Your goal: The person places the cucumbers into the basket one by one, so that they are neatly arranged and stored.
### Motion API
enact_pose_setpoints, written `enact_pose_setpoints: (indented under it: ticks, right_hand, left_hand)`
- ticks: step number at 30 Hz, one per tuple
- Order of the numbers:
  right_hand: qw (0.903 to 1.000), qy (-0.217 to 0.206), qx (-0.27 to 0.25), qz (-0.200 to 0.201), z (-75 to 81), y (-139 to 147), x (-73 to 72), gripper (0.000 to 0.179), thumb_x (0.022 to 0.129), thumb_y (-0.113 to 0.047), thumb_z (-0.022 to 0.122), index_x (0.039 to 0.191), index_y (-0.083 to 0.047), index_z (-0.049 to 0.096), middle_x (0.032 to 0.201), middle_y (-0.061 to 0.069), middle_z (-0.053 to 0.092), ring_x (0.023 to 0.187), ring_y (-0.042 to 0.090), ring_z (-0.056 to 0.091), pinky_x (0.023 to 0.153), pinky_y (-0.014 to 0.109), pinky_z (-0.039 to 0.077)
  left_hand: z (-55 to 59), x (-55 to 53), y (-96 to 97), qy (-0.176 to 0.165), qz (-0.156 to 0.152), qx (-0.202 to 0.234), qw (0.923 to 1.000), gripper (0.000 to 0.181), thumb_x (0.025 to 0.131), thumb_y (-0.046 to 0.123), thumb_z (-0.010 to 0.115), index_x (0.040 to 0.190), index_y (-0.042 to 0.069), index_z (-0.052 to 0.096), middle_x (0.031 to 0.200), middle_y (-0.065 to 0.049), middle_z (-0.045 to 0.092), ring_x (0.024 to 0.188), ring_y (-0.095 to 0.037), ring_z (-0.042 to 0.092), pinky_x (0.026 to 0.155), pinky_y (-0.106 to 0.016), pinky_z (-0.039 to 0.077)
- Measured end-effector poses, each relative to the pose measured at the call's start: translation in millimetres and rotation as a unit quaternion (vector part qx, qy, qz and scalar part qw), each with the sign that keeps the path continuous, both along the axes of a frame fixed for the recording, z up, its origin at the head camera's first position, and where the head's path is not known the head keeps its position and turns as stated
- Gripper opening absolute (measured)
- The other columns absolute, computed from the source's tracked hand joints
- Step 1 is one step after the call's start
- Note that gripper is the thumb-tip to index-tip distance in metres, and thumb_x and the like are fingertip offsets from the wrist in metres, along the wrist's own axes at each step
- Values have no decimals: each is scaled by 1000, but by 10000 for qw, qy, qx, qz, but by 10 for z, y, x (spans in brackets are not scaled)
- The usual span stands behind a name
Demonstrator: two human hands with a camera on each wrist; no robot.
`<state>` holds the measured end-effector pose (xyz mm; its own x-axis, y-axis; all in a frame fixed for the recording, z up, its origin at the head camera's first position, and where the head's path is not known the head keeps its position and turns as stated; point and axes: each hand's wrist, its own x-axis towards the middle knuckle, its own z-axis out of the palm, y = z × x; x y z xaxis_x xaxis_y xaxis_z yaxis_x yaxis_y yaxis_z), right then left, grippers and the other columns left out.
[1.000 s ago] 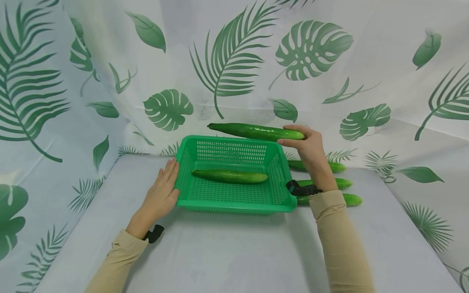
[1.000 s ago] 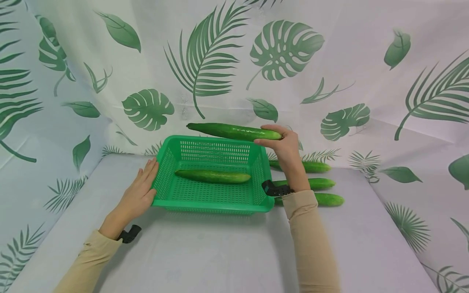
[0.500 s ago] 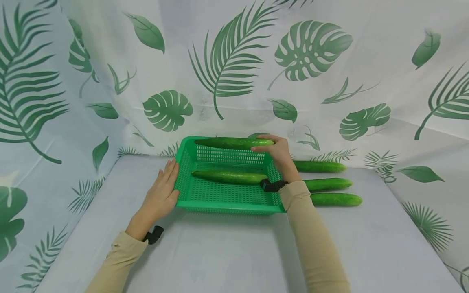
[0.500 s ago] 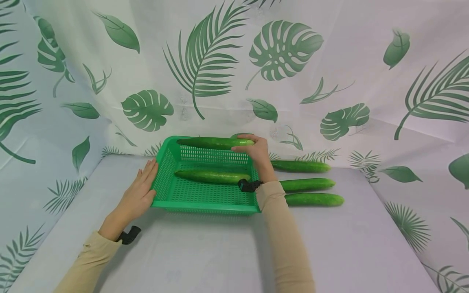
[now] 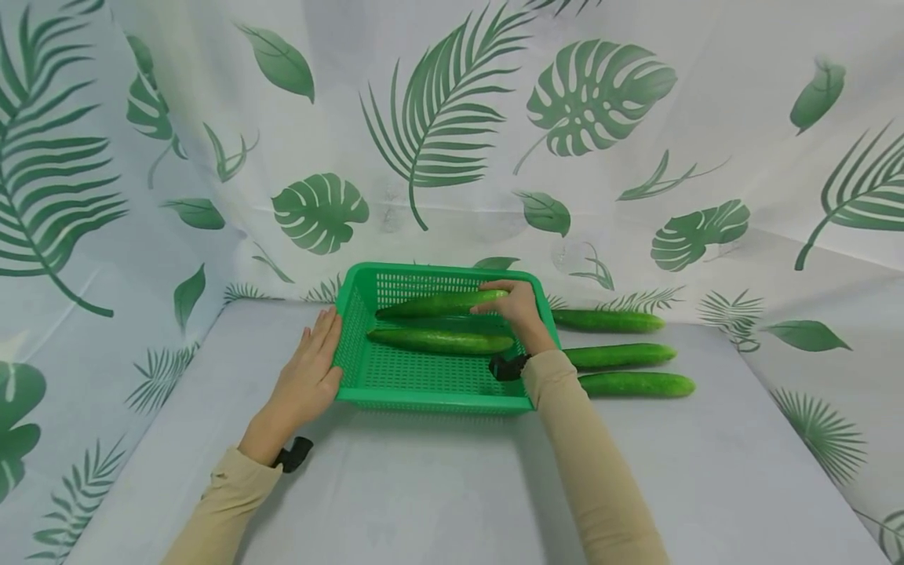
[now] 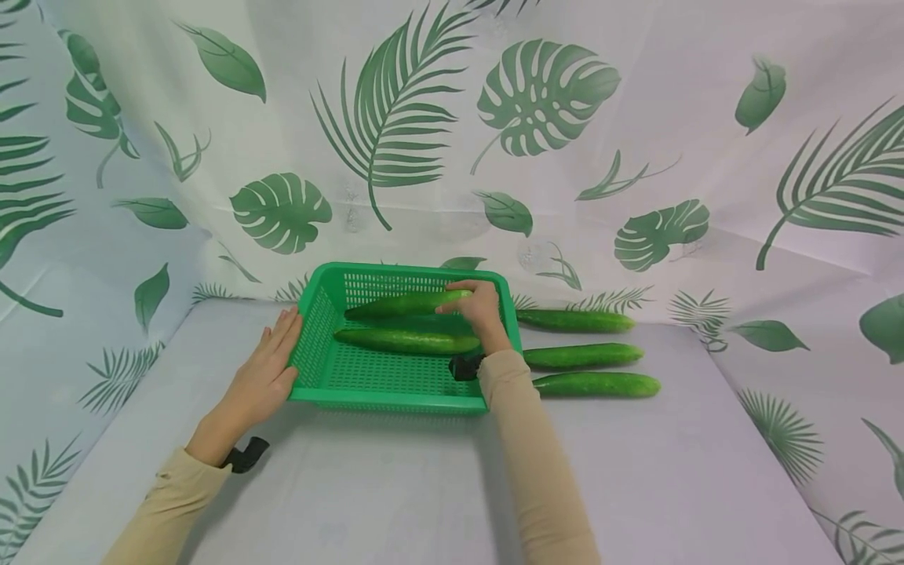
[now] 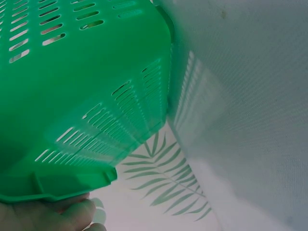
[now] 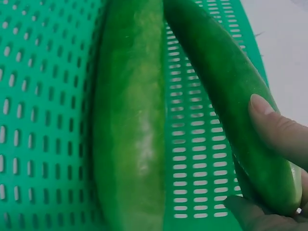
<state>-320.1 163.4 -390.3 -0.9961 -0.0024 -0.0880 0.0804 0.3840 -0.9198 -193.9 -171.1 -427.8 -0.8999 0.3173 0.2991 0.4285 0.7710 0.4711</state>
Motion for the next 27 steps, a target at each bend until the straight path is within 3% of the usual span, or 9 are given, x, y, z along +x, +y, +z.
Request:
enact_pose_setpoints:
  ticks: [5,8,12,19,27]
  right_hand:
    - [9998,-173,87,-90,-34,-4,-6,49,80,-1,80,128,-3,67,152,17,40,142,38,31,110,54,36]
    - [9998,-194,51,-99,-52,3,-1,49,81,2,78,129,0,65,146,19,47,140,38,35,111,53,35]
    - [9997,-173,18,-167,-72,13,2,46,82,6,75,127,4,64,135,21,56,132,38,44,108,51,40]
    - [9993,-136,151,-301,-93,18,-6,40,83,6,74,123,2,68,129,21,58,125,39,49,104,51,43]
    - [9997,140,-187,-68,50,45,41,41,87,3,71,127,5,64,130,22,58,125,37,50,105,50,42]
  left_hand:
    - [3,5,0,-18,7,20,10000,68,93,3,38,155,-9,12,164,-20,3,151,-34,1,120,-53,5]
    - [0,3,0,-22,0,25,10000,68,93,2,38,155,-9,12,164,-20,3,151,-35,2,120,-53,5]
    - [8,8,0,-47,-20,21,10000,68,93,3,37,155,-9,12,164,-20,3,151,-35,2,120,-53,5]
    - [7,6,0,9,1,17,10000,69,93,3,38,155,-9,12,164,-19,3,151,-34,1,120,-55,6]
    - [-1,-6,-1,-13,17,-23,10000,69,92,3,38,155,-8,12,164,-19,3,151,-33,1,120,-53,5]
